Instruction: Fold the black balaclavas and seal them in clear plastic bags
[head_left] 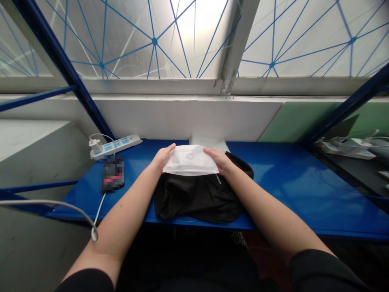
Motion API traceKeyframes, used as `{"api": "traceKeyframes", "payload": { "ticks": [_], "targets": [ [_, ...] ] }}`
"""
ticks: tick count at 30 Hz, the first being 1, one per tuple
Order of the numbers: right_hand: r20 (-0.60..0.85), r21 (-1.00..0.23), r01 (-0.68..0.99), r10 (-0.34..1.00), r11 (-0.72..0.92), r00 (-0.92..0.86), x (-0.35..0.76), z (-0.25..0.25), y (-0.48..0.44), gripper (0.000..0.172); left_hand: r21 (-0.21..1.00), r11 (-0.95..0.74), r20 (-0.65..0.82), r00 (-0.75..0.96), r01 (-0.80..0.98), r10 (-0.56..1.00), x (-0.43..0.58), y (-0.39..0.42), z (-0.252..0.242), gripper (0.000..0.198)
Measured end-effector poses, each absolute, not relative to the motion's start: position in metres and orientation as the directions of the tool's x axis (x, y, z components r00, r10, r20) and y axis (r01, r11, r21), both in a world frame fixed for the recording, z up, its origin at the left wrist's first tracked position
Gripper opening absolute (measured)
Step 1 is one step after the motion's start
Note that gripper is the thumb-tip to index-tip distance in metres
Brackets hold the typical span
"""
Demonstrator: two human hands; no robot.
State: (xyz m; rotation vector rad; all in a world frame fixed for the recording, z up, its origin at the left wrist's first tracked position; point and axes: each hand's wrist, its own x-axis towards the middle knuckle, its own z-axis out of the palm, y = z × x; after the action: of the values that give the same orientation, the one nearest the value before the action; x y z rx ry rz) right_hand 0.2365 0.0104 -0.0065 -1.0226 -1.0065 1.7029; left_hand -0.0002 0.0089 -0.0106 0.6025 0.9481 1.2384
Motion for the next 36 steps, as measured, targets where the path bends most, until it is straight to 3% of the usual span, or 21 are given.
{"api": "traceKeyframes", "payload": {
  "ticks": [3, 9, 12, 15, 17, 19, 23, 27, 30, 33, 36],
  "targets": [
    [-0.224, -0.904, -0.332, 0.959, -0.270, -0.172, 0.238, -0.006, 0.012, 0.004, 0.875, 0.256, -0.270, 0.027, -0.412, 0.963, -0.003, 0.008, -0.010, 0.010],
    [-0.119, -0.918, -0.372, 0.990, -0.137, -0.071, 0.241, -0.006, 0.017, 0.016, 0.873, 0.190, -0.190, 0.044, -0.449, 0.981, -0.006, 0.007, -0.001, 0.018],
    [-0.075, -0.914, -0.385, 0.985, -0.130, -0.154, 0.242, -0.006, 0.015, 0.018, 0.864, 0.131, -0.184, -0.063, -0.485, 0.981, -0.007, 0.010, -0.002, 0.017],
    [-0.159, -0.906, -0.321, 0.924, -0.277, -0.347, 0.243, -0.007, 0.013, 0.018, 0.844, 0.054, -0.184, -0.194, -0.533, 0.964, -0.008, 0.014, -0.005, 0.015],
    [-0.219, -0.900, -0.279, 0.901, -0.334, -0.374, 0.242, -0.007, 0.012, 0.016, 0.837, -0.002, -0.168, -0.260, -0.547, 0.951, -0.009, 0.016, -0.007, 0.013],
    [-0.211, -0.915, -0.272, 0.928, -0.297, -0.306, 0.242, -0.006, 0.012, 0.012, 0.835, -0.046, -0.140, -0.293, -0.548, 0.946, -0.008, 0.016, -0.007, 0.010],
    [-0.063, -0.967, -0.239, 0.993, -0.084, -0.095, 0.255, 0.003, 0.022, 0.011, 0.858, -0.076, -0.090, -0.294, -0.508, 0.952, -0.005, 0.013, -0.005, 0.006],
    [0.043, -0.992, -0.107, 0.980, 0.065, 0.194, 0.291, 0.004, 0.047, 0.013, 0.958, -0.103, 0.016, -0.304, -0.269, 0.952, -0.001, 0.010, -0.008, 0.014],
    [0.012, -0.990, 0.138, 0.936, -0.039, 0.352, 0.317, -0.009, 0.065, 0.033, 0.978, -0.180, 0.203, -0.264, 0.110, 0.943, 0.002, 0.004, -0.011, 0.017],
    [0.053, -0.861, 0.476, 0.900, -0.178, 0.433, 0.328, -0.025, 0.075, 0.046, 0.757, -0.379, 0.419, 0.050, 0.532, 0.907, 0.005, -0.010, -0.006, 0.021],
    [0.141, -0.768, 0.614, 0.887, -0.183, 0.440, 0.330, -0.033, 0.078, 0.040, 0.510, -0.579, 0.380, 0.437, 0.636, 0.815, 0.007, -0.026, 0.005, 0.027]
  ]
}}
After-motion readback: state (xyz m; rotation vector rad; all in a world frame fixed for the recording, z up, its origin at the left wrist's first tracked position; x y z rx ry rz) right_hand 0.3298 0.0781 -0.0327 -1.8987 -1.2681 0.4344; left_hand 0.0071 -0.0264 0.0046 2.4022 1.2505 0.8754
